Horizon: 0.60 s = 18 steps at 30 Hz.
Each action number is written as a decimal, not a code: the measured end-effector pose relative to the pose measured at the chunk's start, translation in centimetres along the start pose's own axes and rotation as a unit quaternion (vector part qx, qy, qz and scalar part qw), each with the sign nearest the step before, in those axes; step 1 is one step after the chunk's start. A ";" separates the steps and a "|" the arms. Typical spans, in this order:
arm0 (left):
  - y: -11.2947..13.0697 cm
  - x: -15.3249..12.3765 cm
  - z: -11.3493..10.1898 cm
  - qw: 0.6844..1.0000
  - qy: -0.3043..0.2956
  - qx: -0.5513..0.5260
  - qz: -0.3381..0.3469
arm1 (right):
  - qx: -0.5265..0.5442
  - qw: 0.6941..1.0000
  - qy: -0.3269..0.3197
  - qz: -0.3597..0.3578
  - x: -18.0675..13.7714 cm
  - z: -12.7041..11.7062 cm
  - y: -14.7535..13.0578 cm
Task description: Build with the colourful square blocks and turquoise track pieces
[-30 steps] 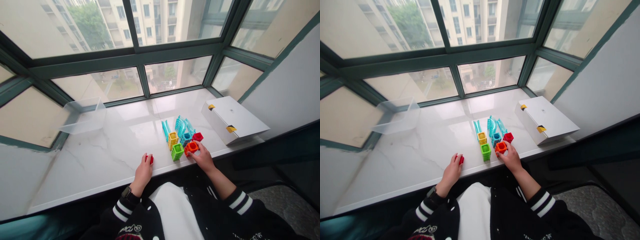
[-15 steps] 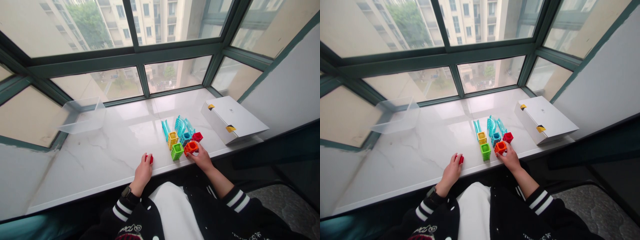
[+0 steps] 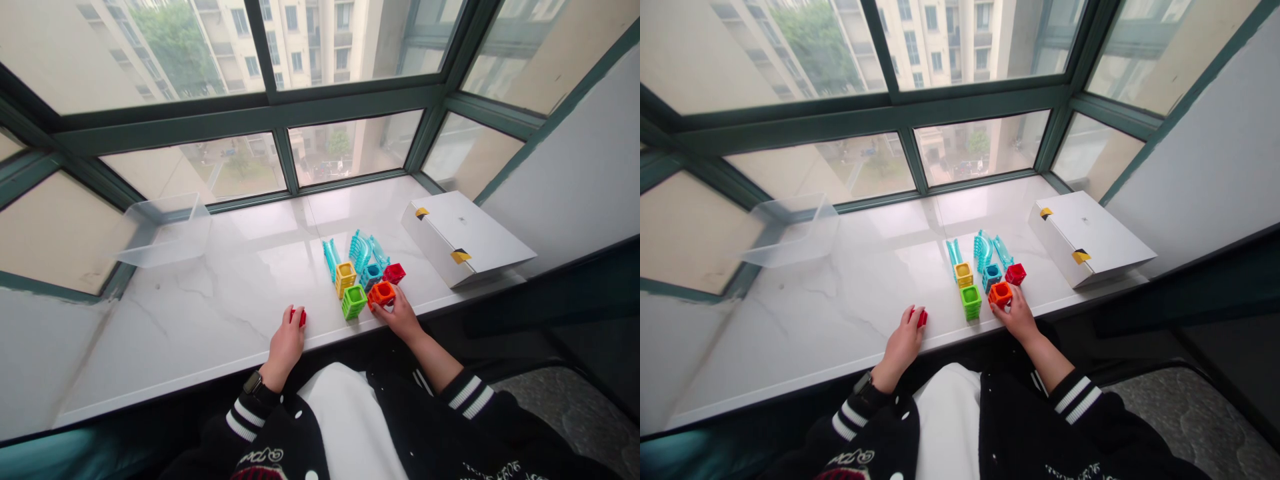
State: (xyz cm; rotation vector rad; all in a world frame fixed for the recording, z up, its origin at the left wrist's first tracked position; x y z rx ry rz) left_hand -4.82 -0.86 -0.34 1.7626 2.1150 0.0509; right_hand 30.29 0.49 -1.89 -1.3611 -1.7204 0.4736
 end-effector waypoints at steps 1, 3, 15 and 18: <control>0.0 0.0 0.0 1.000 0.000 0.000 0.000 | 0.000 1.000 -0.001 -0.001 0.0 0.0 0.1; 0.0 0.0 0.0 1.000 0.000 0.000 0.001 | 0.002 1.000 -0.004 -0.002 0.0 0.0 0.2; 0.1 -0.1 -0.2 1.000 0.011 -0.002 0.007 | -0.007 1.000 0.003 -0.017 0.4 0.4 0.0; 0.0 -0.1 -0.1 1.000 0.014 -0.004 0.009 | -0.006 1.000 0.006 -0.011 0.3 0.5 -0.2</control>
Point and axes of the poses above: each hand's wrist, its own x-axis towards the middle knuckle, its own z-axis out of the palm, y = z × x, the point moved 3 cm from there along x, towards the middle knuckle, and after that the axes turned 13 degrees about -z, right-handed, at the moved point
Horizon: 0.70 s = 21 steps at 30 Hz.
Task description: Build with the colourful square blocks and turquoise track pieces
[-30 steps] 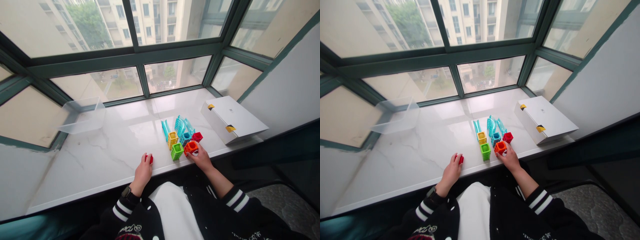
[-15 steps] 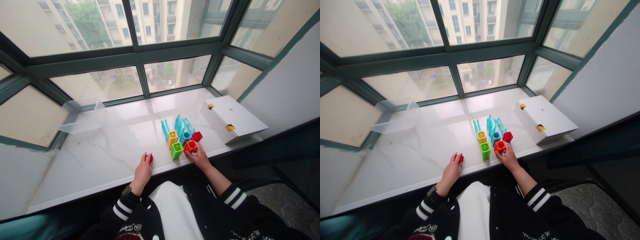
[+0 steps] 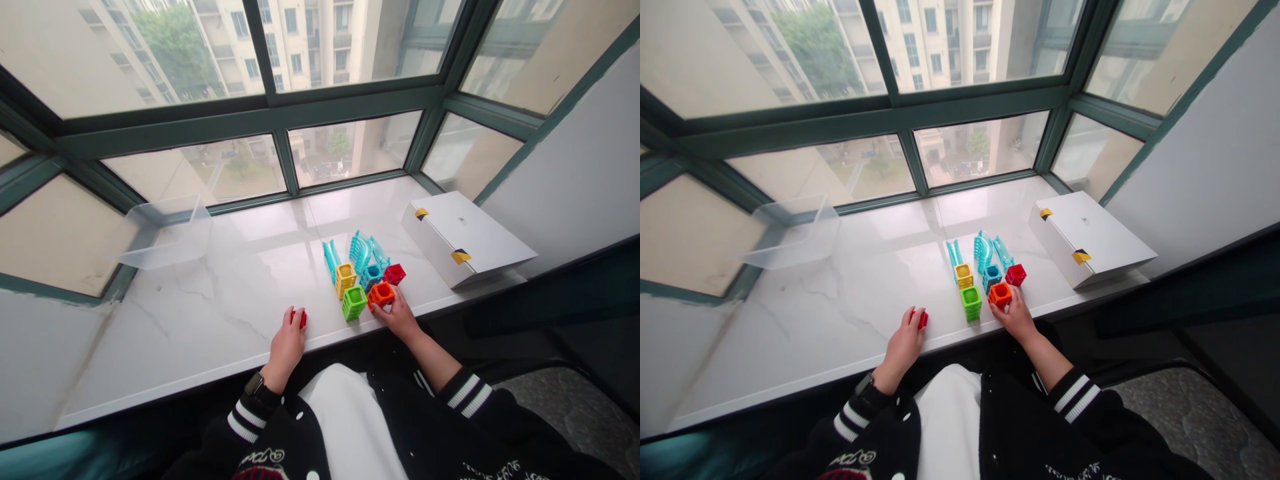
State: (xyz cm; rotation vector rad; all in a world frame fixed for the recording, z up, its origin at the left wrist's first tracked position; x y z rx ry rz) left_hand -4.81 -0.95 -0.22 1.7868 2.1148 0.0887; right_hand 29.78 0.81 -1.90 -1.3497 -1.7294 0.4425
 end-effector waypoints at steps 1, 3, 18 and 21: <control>0.0 0.0 0.0 1.000 0.000 0.000 0.000 | -0.001 1.000 0.000 0.002 0.0 0.0 0.0; 0.0 0.0 0.0 1.000 -0.003 0.000 -0.002 | -0.006 1.000 0.004 0.005 -0.1 0.1 -0.1; -0.4 0.2 0.1 0.998 0.003 -0.053 0.021 | -0.035 0.998 0.045 0.001 -0.5 0.7 -0.6; -0.9 0.5 0.3 0.995 -0.005 -0.095 0.026 | -0.037 0.999 0.040 0.007 -0.5 0.7 -0.4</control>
Point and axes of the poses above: each hand's wrist, its own x-axis towards the middle knuckle, its own z-axis out of the palm, y = z × x, the point moved 3 cm from there along x, towards the middle knuckle, and after that the axes turned 13 degrees about -z, right-handed, at the moved point
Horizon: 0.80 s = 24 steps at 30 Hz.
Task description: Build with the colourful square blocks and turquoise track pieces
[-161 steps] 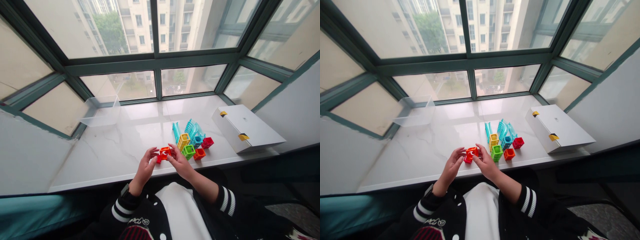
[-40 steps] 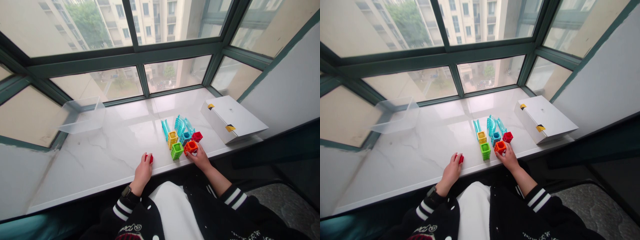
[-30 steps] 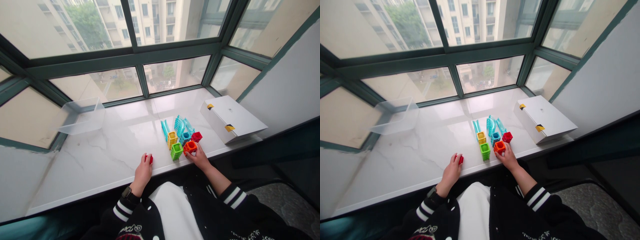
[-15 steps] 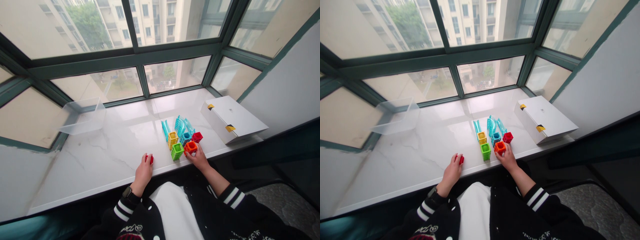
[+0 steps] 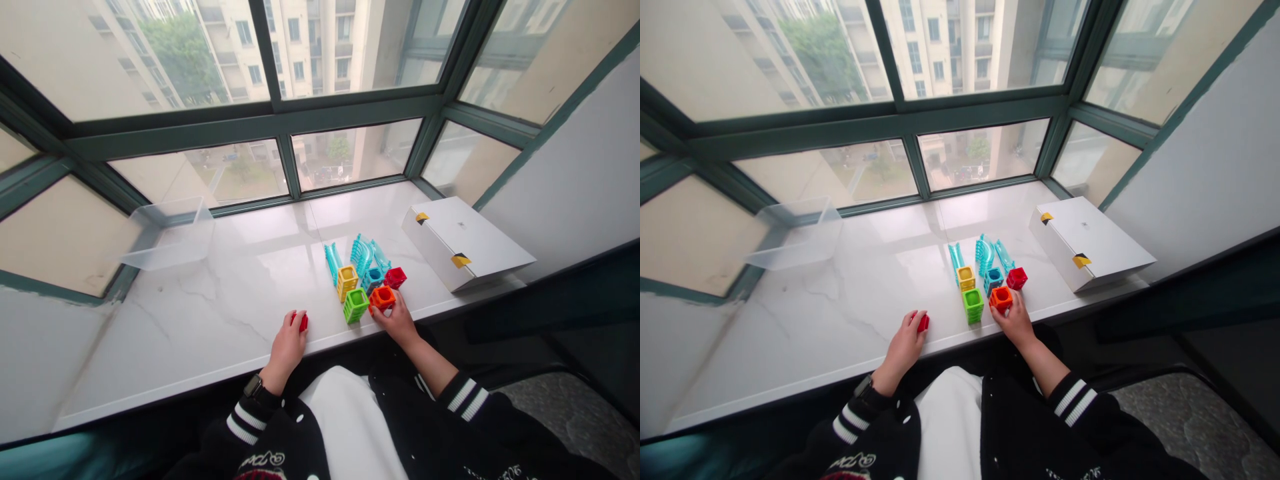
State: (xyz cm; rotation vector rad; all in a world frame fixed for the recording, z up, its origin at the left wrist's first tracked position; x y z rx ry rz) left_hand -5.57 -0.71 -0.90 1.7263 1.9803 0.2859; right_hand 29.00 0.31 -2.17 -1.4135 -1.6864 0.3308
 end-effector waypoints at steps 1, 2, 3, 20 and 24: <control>-0.2 0.1 0.0 1.000 -0.002 -0.020 0.006 | 0.002 1.000 -0.004 0.003 0.0 0.0 0.0; -0.4 0.2 0.0 0.999 -0.002 -0.042 0.014 | 0.005 1.000 -0.009 0.006 0.0 -0.1 0.1; -0.5 0.3 0.0 0.998 -0.002 -0.066 0.020 | 0.009 1.000 -0.015 0.010 -0.1 -0.2 0.1; 1.0 -0.3 -4.6 0.882 -0.042 -0.470 0.024 | -0.036 0.985 0.092 -0.141 1.6 -7.8 -6.6; 3.0 -1.5 -6.2 0.846 -0.076 -0.526 0.044 | -0.011 0.977 0.105 -0.185 4.0 -7.3 -11.2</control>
Point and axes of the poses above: each hand's wrist, its own x-axis towards the middle knuckle, its own z-axis out of the palm, y = z × x, the point moved 3 cm from there along x, towards the middle knuckle, and after that the axes turned 13 degrees about -z, right-handed, at the moved point
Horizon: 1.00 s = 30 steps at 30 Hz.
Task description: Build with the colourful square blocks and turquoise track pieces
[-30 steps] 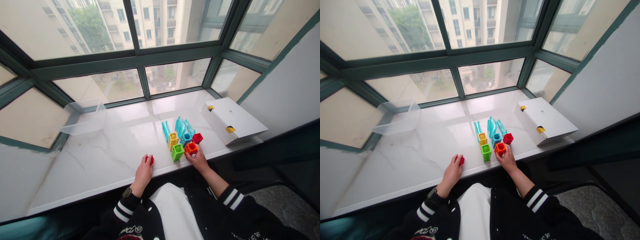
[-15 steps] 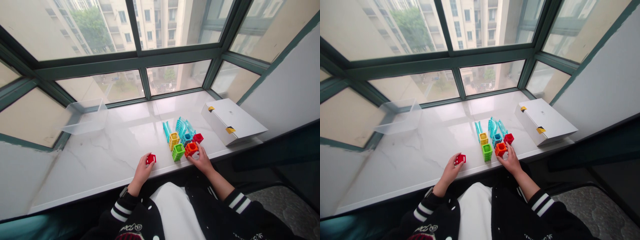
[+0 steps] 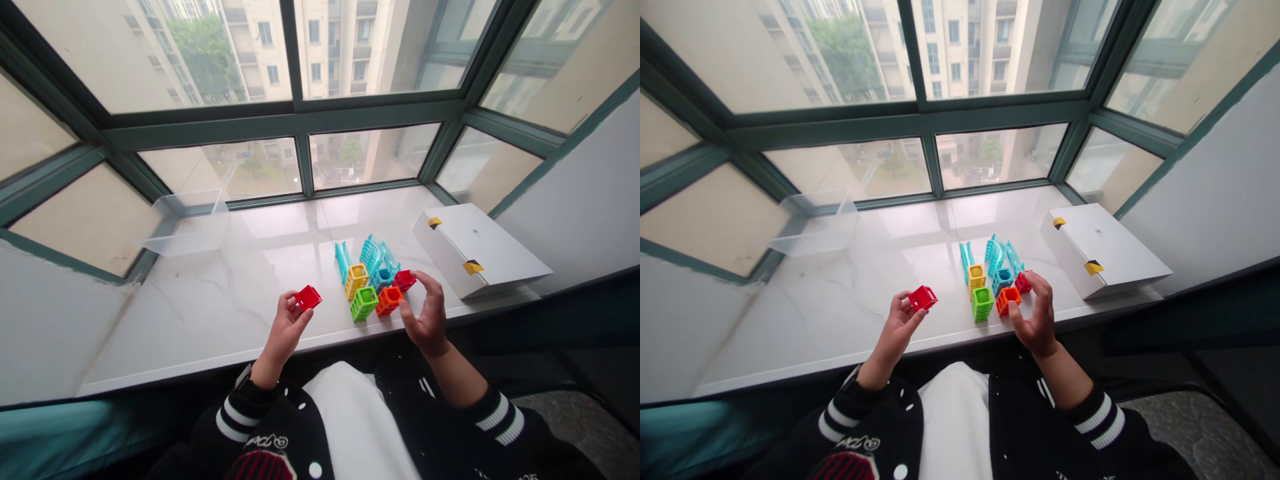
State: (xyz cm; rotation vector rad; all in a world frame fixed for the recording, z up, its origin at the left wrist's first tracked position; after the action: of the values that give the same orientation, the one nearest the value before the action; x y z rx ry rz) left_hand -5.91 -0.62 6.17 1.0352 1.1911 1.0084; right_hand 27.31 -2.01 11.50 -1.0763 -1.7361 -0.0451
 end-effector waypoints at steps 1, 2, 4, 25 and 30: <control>0.6 -0.2 0.3 1.000 -0.010 -0.008 0.002 | 0.019 1.000 0.003 -0.020 0.9 0.5 -1.0; 1.1 -0.4 0.6 1.000 -0.021 -0.014 0.003 | 0.044 0.998 -0.002 -0.042 1.8 1.1 -2.0; 2.2 -0.8 1.1 0.999 -0.040 -0.020 0.005 | 0.086 0.992 -0.019 -0.088 3.3 2.3 -4.1; 5.2 -2.0 4.0 0.992 -0.122 -0.008 -0.007 | 0.190 0.959 -0.142 -0.157 5.2 7.7 -9.3; 4.7 -1.8 3.6 0.995 -0.099 -0.029 -0.016 | 0.196 0.957 -0.161 -0.142 5.2 7.4 -9.3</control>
State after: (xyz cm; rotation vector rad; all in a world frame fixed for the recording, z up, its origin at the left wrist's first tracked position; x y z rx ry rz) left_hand -2.81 -1.60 11.47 1.0428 1.0075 0.8883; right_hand 15.35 -0.58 16.32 -0.5587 -2.0721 0.2982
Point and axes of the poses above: each hand's wrist, its own x-axis towards the middle knuckle, its own z-axis out of the palm, y = z × x, the point moved 3 cm from there along x, towards the middle knuckle, and after that the axes turned 13 degrees about -z, right-handed, at the moved point
